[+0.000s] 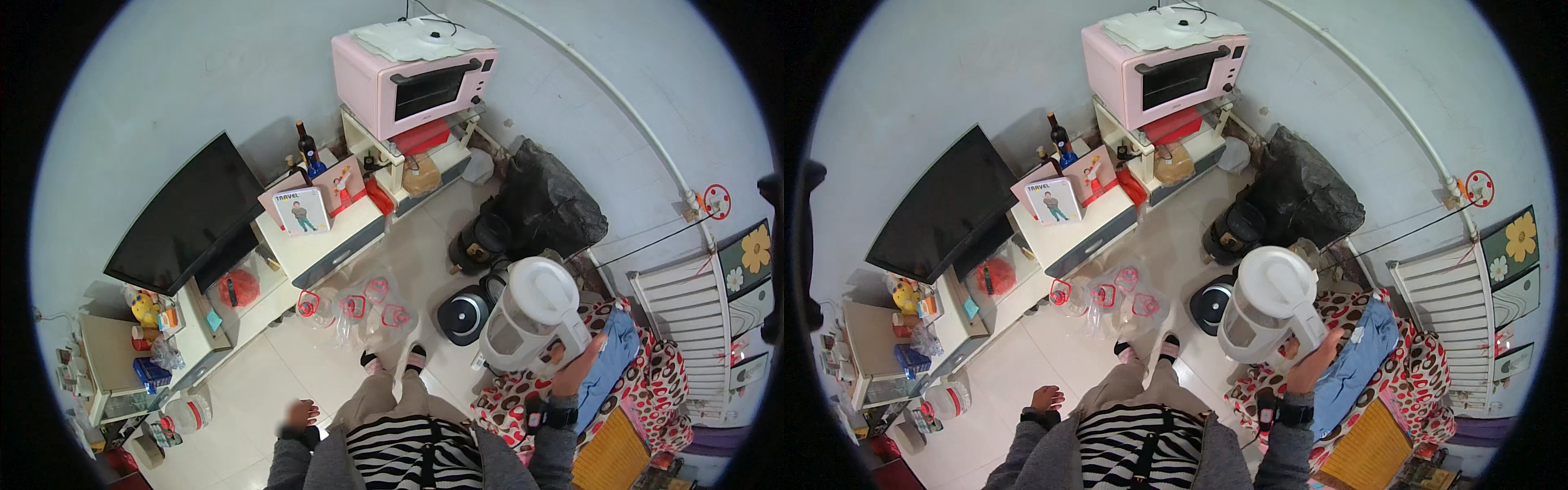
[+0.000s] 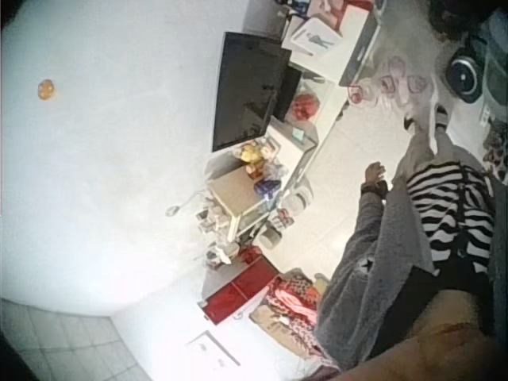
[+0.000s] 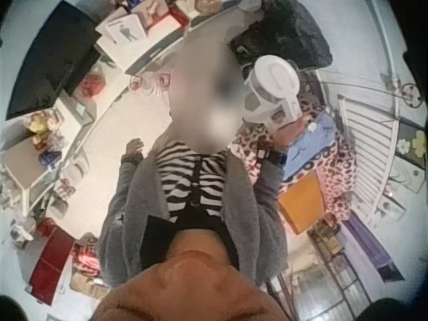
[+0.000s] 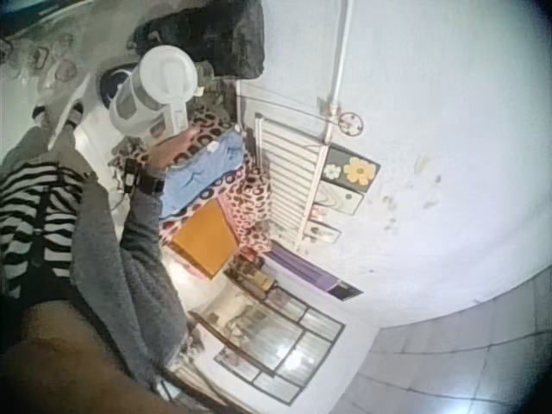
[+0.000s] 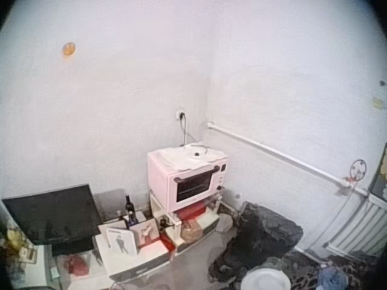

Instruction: The person assembles a white electric kettle by attaching its base and placing it on a counter. They then move to a floor area, pick up a white blender lid, and place it onto a blender jar. Finally, they plug the blender's power cord into a wall outlet.

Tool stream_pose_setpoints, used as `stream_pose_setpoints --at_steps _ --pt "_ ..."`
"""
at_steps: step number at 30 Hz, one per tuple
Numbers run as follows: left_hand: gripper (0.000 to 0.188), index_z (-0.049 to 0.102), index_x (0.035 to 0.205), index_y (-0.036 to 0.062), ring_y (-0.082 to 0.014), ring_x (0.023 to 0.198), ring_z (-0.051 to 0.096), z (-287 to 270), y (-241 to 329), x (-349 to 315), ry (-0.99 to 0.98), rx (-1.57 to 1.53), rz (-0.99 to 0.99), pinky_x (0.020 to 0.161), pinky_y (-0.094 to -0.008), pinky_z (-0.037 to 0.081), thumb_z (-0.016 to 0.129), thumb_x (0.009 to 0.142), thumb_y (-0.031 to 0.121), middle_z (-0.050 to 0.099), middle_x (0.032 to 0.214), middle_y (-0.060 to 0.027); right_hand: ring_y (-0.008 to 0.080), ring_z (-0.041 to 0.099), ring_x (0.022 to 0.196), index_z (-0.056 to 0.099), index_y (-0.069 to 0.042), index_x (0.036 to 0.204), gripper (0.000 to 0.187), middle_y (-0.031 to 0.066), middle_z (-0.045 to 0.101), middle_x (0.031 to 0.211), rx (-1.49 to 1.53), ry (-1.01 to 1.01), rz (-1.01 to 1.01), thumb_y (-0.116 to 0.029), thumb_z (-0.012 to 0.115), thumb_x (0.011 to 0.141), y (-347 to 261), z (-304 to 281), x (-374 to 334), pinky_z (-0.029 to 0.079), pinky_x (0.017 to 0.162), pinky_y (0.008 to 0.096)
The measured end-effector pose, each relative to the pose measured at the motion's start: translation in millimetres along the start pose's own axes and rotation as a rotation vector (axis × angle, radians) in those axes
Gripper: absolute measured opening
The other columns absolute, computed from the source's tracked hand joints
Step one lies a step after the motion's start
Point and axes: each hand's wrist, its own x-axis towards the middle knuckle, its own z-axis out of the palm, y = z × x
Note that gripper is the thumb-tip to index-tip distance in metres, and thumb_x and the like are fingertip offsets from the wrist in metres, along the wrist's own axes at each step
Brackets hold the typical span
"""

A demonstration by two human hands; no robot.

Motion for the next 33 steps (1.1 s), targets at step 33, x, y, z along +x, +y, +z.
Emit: stream_pose_setpoints --at_steps 33 --pt "0.039 0.045 0.122 0.0115 -0.0297 0.103 0.06 70.1 -65.8 42.7 0.065 -0.437 0.14 0.079 -0.0474 0.051 0.051 0.091 0.036 0.058 0.114 -0.0122 0.0119 0.043 0.046 0.056 -0.011 0.074 0.058 -0.0003 0.048 0.054 0.395 -0.615 -0.057 -0.061 0.034 0.094 -124.5 375.8 279.7 0.035 0.047 0.0264"
